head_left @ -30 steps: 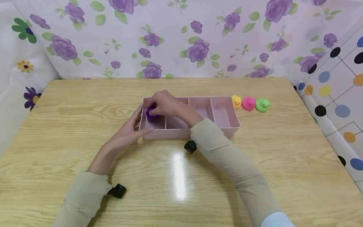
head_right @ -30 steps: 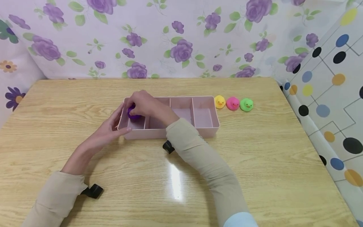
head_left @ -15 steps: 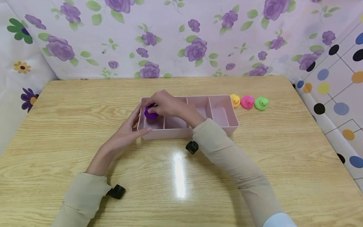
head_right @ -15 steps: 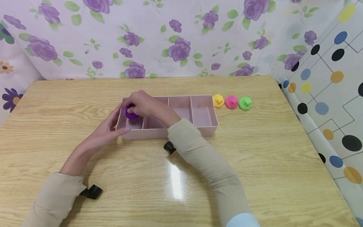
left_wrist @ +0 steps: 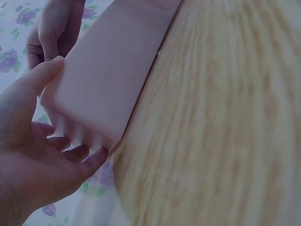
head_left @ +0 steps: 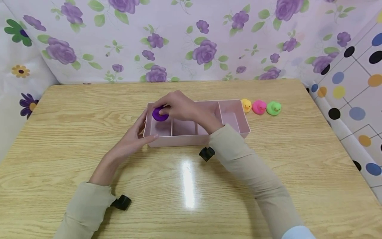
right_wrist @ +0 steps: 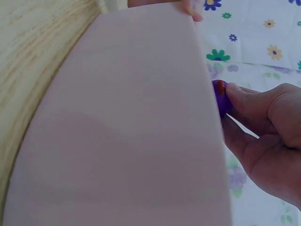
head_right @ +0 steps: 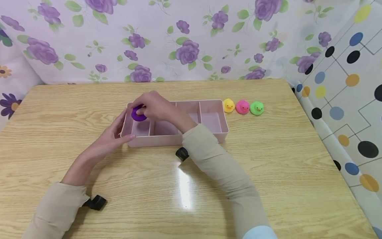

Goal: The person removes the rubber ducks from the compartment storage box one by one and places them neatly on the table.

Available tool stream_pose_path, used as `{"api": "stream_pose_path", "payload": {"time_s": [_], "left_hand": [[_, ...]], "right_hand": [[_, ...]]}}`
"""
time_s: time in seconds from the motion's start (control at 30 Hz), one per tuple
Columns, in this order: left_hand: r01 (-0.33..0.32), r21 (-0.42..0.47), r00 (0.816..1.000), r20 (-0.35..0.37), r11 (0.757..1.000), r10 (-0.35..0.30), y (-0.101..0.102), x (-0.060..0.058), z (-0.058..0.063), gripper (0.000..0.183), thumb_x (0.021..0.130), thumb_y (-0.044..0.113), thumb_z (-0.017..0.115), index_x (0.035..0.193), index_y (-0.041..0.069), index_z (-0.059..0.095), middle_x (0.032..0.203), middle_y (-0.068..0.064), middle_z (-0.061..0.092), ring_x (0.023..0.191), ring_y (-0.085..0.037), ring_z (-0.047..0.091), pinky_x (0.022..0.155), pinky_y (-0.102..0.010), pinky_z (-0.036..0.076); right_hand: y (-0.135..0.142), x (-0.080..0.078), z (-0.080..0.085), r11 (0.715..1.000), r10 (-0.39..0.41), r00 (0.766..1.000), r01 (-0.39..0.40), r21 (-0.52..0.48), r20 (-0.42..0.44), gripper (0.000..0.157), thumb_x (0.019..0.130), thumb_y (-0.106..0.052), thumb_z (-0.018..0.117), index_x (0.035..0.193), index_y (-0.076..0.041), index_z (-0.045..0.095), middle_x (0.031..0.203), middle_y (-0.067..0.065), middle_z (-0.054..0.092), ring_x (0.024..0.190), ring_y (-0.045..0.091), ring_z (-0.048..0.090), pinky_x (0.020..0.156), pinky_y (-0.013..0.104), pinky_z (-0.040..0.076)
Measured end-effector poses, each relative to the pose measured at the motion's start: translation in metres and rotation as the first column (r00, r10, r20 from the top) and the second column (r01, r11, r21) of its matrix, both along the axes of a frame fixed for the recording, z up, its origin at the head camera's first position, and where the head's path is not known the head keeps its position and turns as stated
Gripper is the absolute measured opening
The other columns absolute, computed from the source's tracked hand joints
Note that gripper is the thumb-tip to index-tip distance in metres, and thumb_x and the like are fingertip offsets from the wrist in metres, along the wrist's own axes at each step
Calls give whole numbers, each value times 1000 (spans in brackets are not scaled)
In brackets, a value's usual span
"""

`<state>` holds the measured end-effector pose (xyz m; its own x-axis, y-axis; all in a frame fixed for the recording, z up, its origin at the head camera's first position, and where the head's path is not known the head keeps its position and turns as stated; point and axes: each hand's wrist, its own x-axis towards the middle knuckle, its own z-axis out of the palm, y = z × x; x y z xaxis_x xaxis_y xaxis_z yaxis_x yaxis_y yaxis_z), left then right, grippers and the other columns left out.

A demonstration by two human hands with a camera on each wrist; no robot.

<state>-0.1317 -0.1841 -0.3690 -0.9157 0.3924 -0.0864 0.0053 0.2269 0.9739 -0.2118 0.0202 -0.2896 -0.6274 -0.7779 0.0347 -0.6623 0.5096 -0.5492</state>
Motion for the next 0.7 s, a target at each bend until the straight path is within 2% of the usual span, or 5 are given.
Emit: {"api": "stream_pose_path", "payload": {"time_s": [0.3,0.7], "left_hand": [[0,9,1000,0,1000,0,0,1,0,92,94,17,64,156,28,-4,161,-6,4,143,-27,17,112,-48,27],[-8,29,1000,8,1000,8,2,1,2,92,94,15,64,156,27,-2,161,-5,5,143,-26,18,112,-48,26]], "right_hand": [[11,3,3,994,-94,995,95,-52,29,27,93,-5,64,119,-4,70,114,9,69,103,17,62,87,22,48],[34,7,6,985,-102,995,102,-136,5,26,91,1,64,116,-1,71,114,11,69,106,21,63,89,24,50]]}}
